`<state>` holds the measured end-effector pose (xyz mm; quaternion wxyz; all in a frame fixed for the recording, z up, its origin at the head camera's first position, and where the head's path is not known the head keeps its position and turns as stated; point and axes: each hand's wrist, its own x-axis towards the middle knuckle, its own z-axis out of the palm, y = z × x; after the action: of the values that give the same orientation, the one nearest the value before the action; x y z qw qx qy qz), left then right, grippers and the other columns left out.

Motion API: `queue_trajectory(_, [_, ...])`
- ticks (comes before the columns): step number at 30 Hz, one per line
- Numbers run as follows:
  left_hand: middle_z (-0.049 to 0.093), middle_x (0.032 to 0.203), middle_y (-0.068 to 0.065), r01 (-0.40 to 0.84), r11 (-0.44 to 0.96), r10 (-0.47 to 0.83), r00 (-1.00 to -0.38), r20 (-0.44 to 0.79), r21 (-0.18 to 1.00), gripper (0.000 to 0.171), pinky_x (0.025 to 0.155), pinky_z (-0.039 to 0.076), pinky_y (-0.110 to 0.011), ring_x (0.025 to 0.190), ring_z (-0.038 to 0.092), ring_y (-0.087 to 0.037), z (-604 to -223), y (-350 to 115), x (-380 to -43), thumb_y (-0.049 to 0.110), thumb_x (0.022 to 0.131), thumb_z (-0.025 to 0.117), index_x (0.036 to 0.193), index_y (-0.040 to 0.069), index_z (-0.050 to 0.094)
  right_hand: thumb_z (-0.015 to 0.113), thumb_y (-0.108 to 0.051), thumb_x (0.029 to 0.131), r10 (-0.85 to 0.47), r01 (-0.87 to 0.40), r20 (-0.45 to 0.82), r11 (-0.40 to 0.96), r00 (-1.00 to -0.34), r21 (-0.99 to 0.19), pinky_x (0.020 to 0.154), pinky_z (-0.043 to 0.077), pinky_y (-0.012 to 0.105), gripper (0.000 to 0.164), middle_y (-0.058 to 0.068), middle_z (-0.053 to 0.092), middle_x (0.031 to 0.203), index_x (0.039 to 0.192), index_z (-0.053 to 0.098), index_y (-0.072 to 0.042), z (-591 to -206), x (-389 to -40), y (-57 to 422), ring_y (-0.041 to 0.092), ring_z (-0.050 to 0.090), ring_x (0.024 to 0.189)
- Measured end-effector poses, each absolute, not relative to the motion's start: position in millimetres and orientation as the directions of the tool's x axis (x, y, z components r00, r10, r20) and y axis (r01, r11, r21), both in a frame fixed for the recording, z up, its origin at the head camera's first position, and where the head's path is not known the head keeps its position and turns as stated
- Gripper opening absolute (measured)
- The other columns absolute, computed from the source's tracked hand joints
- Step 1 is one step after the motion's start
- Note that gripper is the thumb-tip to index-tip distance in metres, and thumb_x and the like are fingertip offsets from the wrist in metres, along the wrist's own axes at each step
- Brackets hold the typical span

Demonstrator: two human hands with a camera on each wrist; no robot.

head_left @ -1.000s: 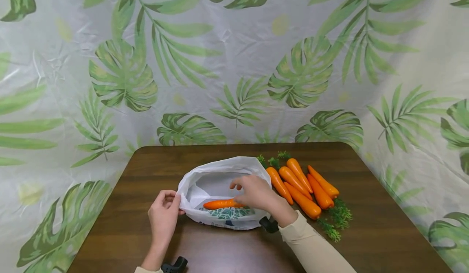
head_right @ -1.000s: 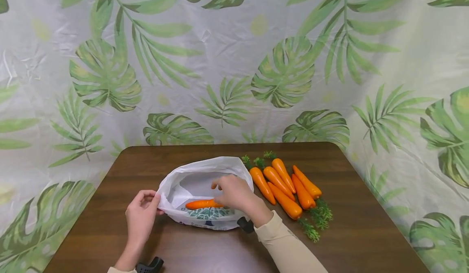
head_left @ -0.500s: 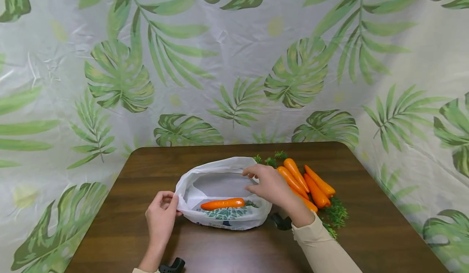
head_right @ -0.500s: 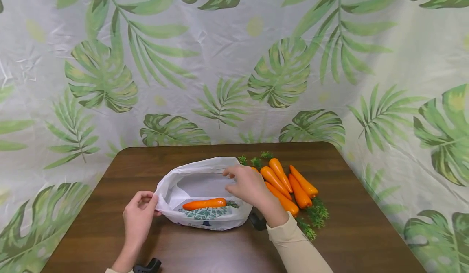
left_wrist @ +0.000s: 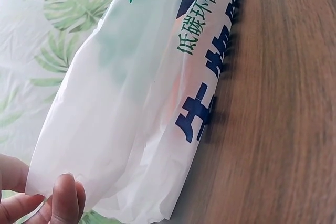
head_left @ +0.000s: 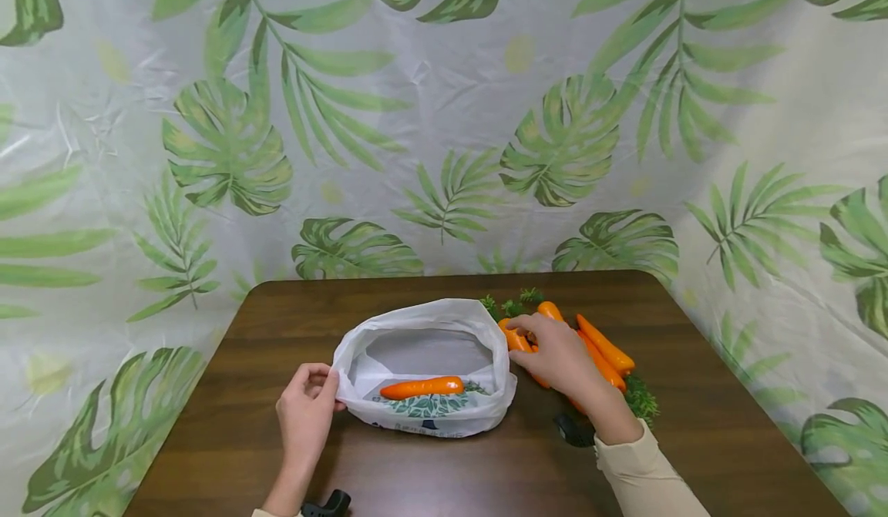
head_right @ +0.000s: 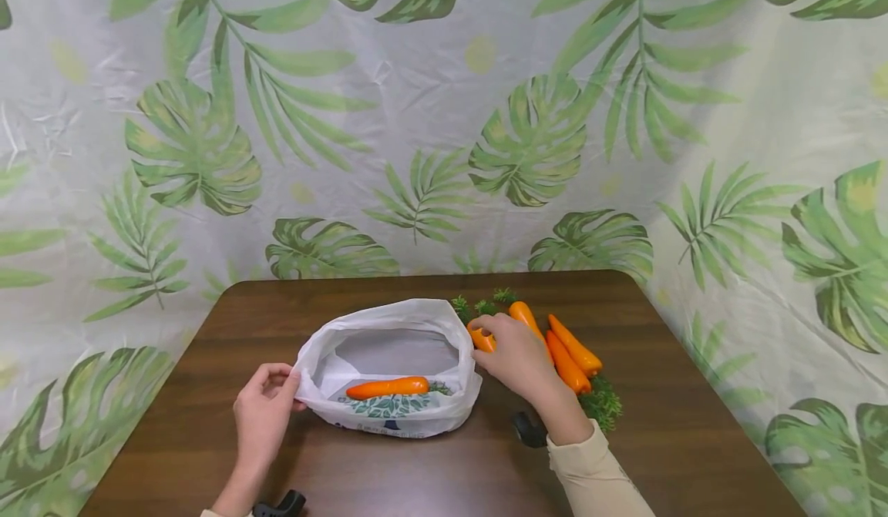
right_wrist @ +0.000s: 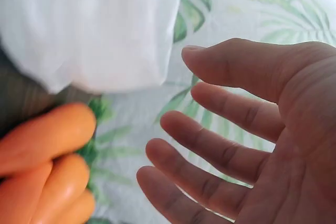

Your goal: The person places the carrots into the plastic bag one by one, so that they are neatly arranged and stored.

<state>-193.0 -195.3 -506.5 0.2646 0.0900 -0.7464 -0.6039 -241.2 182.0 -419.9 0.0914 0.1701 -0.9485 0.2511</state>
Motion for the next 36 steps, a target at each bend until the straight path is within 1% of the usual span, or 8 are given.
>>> queue_trajectory(3, [0.066,0.081,-0.015,0.185,0.255,-0.453,-0.844,0.286,0.949,0.007,0.050,0.060,-0.029,0.056,0.065,-0.016,-507.3,-194.9,-193.4,0.007,0.092,0.073,0.095,0.004,0.068,0.081,-0.023,0.086,-0.247,-0.332,0.239,0.830,-0.939,-0.448,0.081,0.058,0.047,0.040,0.003,0.071,0.112,0.124,0.070,-0.018,-426.8,-239.3,199.2,0.026,0.067,0.099])
queue_trajectory(8, [0.066,0.081,-0.015,0.195,0.261,-0.454,-0.839,0.299,0.945,0.006,0.049,0.059,-0.030,0.056,0.065,-0.017,-507.7,-194.9,-194.6,0.007,0.092,0.073,0.094,0.004,0.068,0.081,-0.024,0.086,-0.208,-0.268,0.178,0.845,-0.962,-0.463,0.082,0.058,0.051,0.045,0.010,0.070,0.117,0.127,0.068,-0.015,-437.9,-234.7,224.0,0.032,0.066,0.103])
queue_trajectory(11, [0.066,0.080,-0.015,0.196,0.265,-0.454,-0.839,0.301,0.944,0.006,0.049,0.059,-0.030,0.056,0.066,-0.018,-507.1,-194.6,-195.4,0.006,0.092,0.073,0.094,0.005,0.068,0.082,-0.023,0.085,-0.190,-0.242,0.157,0.857,-0.969,-0.454,0.080,0.058,0.052,0.044,0.013,0.070,0.115,0.126,0.068,-0.012,-445.2,-231.6,234.7,0.034,0.066,0.101])
queue_trajectory(15, [0.067,0.080,-0.013,0.183,0.277,-0.458,-0.838,0.297,0.943,0.006,0.048,0.059,-0.030,0.055,0.066,-0.016,-507.2,-193.9,-194.7,0.006,0.092,0.073,0.094,0.006,0.068,0.083,-0.021,0.083,-0.171,-0.219,0.147,0.879,-0.974,-0.424,0.074,0.058,0.051,0.045,0.012,0.071,0.110,0.124,0.069,-0.010,-455.6,-225.9,244.7,0.033,0.067,0.096])
queue_trajectory(18, [0.067,0.079,-0.012,0.183,0.280,-0.460,-0.836,0.299,0.942,0.006,0.048,0.059,-0.031,0.053,0.065,-0.015,-507.3,-194.0,-193.6,0.006,0.091,0.073,0.093,0.006,0.068,0.085,-0.021,0.081,-0.148,-0.193,0.141,0.895,-0.979,-0.402,0.069,0.058,0.049,0.046,0.011,0.071,0.108,0.123,0.070,-0.010,-462.4,-222.1,248.8,0.031,0.068,0.092])
queue_trajectory(23, [0.067,0.079,-0.012,0.197,0.282,-0.460,-0.832,0.312,0.939,0.006,0.047,0.059,-0.030,0.053,0.065,-0.014,-507.8,-194.6,-193.6,0.005,0.091,0.073,0.093,0.006,0.067,0.086,-0.022,0.079,-0.122,-0.158,0.122,0.920,-0.985,-0.358,0.062,0.057,0.050,0.047,0.013,0.069,0.112,0.122,0.070,-0.011,-469.5,-218.8,251.2,0.031,0.066,0.090])
queue_trajectory(28, [0.067,0.079,-0.012,0.199,0.277,-0.456,-0.834,0.311,0.940,0.006,0.047,0.059,-0.030,0.053,0.065,-0.015,-507.7,-194.9,-192.8,0.005,0.091,0.073,0.093,0.006,0.067,0.086,-0.020,0.078,-0.111,-0.132,0.078,0.930,-0.991,-0.343,0.053,0.053,0.044,0.051,0.014,0.068,0.113,0.125,0.068,-0.009,-473.9,-218.3,252.1,0.028,0.064,0.081])
queue_trajectory(36, [0.066,0.080,-0.013,0.195,0.263,-0.453,-0.840,0.299,0.945,0.006,0.048,0.059,-0.031,0.056,0.066,-0.017,-506.8,-195.2,-192.7,0.005,0.092,0.073,0.093,0.005,0.067,0.088,-0.025,0.074,-0.099,-0.108,0.044,0.940,-0.994,-0.323,0.054,0.052,0.047,0.061,0.018,0.068,0.113,0.129,0.066,-0.008,-478.9,-219.7,251.2,0.031,0.064,0.082])
